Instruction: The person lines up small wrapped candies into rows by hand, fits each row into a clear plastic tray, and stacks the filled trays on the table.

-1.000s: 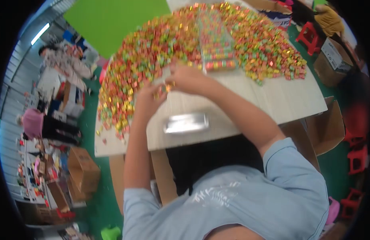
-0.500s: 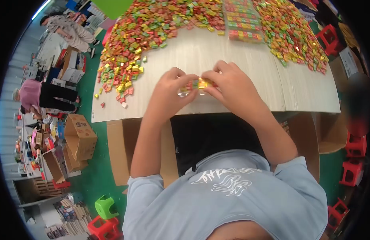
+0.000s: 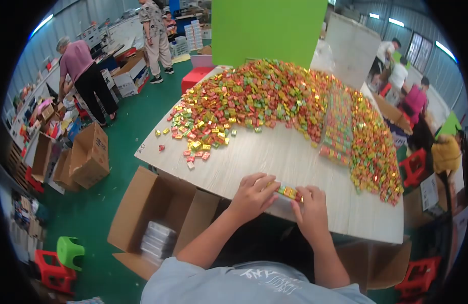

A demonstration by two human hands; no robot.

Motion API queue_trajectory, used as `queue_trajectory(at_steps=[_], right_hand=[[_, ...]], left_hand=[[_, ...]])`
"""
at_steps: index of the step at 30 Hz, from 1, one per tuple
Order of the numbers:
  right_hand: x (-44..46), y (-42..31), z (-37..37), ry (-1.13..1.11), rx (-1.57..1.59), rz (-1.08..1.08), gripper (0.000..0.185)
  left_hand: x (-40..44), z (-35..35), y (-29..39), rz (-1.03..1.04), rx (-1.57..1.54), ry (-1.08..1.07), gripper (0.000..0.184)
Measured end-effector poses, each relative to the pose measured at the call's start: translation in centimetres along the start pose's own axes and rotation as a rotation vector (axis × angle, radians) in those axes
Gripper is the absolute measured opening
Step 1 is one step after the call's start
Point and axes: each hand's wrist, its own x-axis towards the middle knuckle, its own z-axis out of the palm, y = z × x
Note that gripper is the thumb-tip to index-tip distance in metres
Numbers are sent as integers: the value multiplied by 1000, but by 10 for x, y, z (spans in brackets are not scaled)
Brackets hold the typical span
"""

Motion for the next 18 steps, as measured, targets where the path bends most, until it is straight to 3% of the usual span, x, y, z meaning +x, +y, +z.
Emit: queue_trajectory(at_steps=[5,11,16,18], right_hand=[[-17,4,8,11,-45,-76,47],[-29,8,19,141,17,2,47],[-28,8,15,119,-147,-75,37],[-22,3,7,107,-135,-60,30]], left_hand=[[-14,8,-5,-7,-20,44,46],[-18,8,-8,-24,-119,7,52],[-11,4,-13,-180,-333,67,60],[-2,2,-19,-185,-403,52,52]])
